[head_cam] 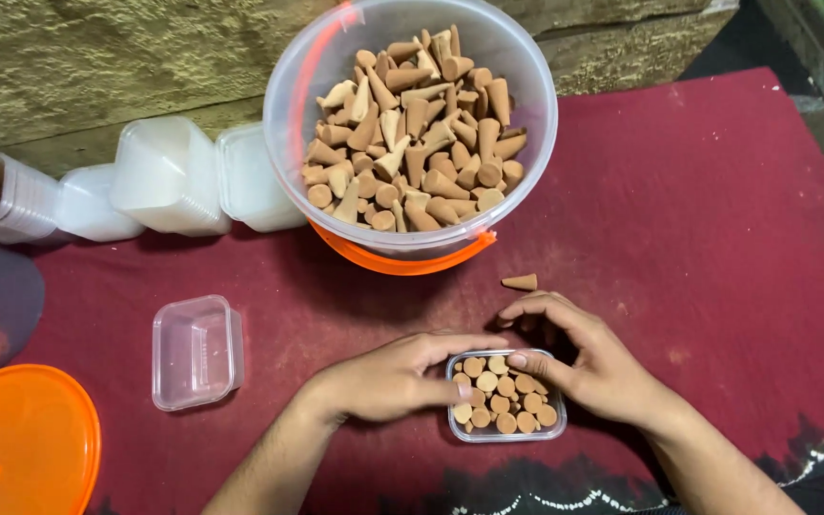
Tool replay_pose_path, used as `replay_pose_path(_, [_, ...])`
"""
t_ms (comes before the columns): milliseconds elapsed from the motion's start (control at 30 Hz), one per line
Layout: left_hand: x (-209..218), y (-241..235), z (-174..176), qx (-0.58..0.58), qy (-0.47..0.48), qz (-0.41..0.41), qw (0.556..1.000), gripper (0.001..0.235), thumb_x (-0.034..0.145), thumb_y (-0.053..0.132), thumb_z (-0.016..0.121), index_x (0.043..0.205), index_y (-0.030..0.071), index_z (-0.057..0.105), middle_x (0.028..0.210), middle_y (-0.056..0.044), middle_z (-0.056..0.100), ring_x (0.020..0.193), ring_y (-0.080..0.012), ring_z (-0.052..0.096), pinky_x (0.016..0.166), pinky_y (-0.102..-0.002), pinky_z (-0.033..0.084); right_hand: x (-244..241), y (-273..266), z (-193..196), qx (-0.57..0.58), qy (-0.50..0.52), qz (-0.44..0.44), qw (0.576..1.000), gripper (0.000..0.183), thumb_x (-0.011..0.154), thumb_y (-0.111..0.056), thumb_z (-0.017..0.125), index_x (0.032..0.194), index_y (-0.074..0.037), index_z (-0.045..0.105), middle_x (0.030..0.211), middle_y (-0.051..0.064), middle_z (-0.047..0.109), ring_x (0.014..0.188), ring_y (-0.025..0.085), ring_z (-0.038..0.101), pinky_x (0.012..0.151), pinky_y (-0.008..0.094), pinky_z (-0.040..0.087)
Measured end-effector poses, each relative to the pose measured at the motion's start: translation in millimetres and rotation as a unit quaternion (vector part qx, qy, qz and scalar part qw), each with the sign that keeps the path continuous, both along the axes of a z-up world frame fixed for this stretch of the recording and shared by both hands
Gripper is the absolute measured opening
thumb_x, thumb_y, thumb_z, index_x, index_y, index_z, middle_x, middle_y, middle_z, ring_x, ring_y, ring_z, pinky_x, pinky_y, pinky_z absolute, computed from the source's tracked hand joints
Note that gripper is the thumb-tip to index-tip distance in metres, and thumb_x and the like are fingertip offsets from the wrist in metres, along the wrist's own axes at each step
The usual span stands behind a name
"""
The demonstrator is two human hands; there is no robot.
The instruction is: A person is seen picking up incense cones from a large bucket and neatly arranging them into small plastic containers.
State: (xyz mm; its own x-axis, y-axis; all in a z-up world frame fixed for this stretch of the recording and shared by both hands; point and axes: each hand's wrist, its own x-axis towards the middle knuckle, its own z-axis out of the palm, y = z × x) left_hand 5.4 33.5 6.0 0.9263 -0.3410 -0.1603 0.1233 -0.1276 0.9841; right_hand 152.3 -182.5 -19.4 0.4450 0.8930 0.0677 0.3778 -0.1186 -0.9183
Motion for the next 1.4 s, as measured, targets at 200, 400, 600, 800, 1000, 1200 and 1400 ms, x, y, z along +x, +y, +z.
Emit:
replay_pose_path(200, [0.7, -3.6, -6.2, 0.056, -0.056, 0.009, 0.997, 0.068, 0.081, 0.003, 0.057, 0.148, 0.009, 0.048, 0.152, -0.013, 0.055, 0.141, -0.0237, 0.052, 0.119, -0.036, 0.036, -4.4, 2.8, 5.9, -0.028, -0.045, 0.003, 0.999, 0.041, 0.086, -0.033, 0.076, 0.121, -0.013, 0.070, 0.122, 0.002, 0.075, 0.142, 0.024, 0.053, 0.109, 0.039, 0.047])
replay_pose_path(400, [-0.5, -5.0, -10.8, 0.082, -0.068, 0.016, 0.994, 0.067, 0.083, 0.004, 0.057, 0.149, 0.010, 0.048, 0.153, -0.014, 0.054, 0.143, -0.0265, 0.050, 0.120, -0.038, 0.033, -5.0, 3.8, 3.6, -0.036, -0.005, -0.011, 0.999, 0.040, 0.083, -0.030, 0.079, 0.119, -0.014, 0.071, 0.116, 0.000, 0.076, 0.117, 0.015, 0.067, 0.099, 0.032, 0.053])
replay_pose_path(600, [-0.4, -9.7, -6.3, 0.113, -0.025, 0.041, 0.992, 0.055, 0.097, 0.036, 0.058, 0.147, 0.015, 0.052, 0.155, -0.010, 0.054, 0.144, -0.0223, 0.048, 0.119, -0.036, 0.031, 1.2, -1.2, 8.1, -0.005, 0.079, -0.026, 0.996, 0.038, 0.091, -0.031, 0.067, 0.123, -0.011, 0.068, 0.120, 0.003, 0.077, 0.110, 0.015, 0.070, 0.097, 0.032, 0.056])
replay_pose_path(800, [1.5, -13.2, -3.0, 0.149, -0.008, 0.046, 0.988, 0.052, 0.097, 0.030, 0.060, 0.145, 0.013, 0.054, 0.148, -0.009, 0.060, 0.138, -0.0227, 0.054, 0.115, -0.036, 0.037, 8.7, -10.6, 2.8, 0.102, 0.124, -0.213, 0.964, 0.027, 0.101, -0.019, 0.058, 0.122, -0.003, 0.064, 0.103, 0.012, 0.076, 0.072, 0.013, 0.069, 0.054, 0.023, 0.057])
replay_pose_path(1000, [4.3, -11.0, 8.8, 0.083, 0.053, 0.088, 0.991, 0.054, 0.094, 0.037, 0.059, 0.143, 0.014, 0.058, 0.141, -0.006, 0.068, 0.126, -0.0163, 0.066, 0.103, -0.030, 0.053, 21.1, -6.5, 1.2, 0.057, -0.209, -0.208, 0.954, 0.028, 0.092, -0.012, 0.075, 0.118, -0.005, 0.072, 0.111, 0.011, 0.074, 0.102, 0.020, 0.069, 0.090, 0.031, 0.056])
replay_pose_path(1200, [6.2, -15.1, 2.8, 0.065, 0.055, 0.154, 0.984, 0.041, 0.094, 0.021, 0.064, 0.133, 0.013, 0.068, 0.124, -0.003, 0.077, 0.101, -0.0064, 0.067, 0.091, -0.022, 0.056, 19.0, 8.7, -9.4, 0.041, -0.377, -0.088, 0.921, 0.030, 0.094, -0.015, 0.073, 0.123, -0.006, 0.071, 0.119, 0.008, 0.072, 0.101, 0.027, 0.063, 0.083, 0.039, 0.056])
replay_pose_path(1400, [3.2, -12.8, -0.6, 0.030, -0.045, 0.163, 0.985, 0.046, 0.090, 0.021, 0.074, 0.131, 0.000, 0.068, 0.106, -0.019, 0.075, 0.097, -0.0225, 0.070, 0.083, -0.034, 0.062, 12.4, 6.5, -3.2, 0.110, -0.277, -0.139, 0.945, 0.013, 0.090, -0.005, 0.075, 0.102, -0.005, 0.075, 0.097, 0.010, 0.074, 0.091, 0.034, 0.073, 0.081, 0.041, 0.058])
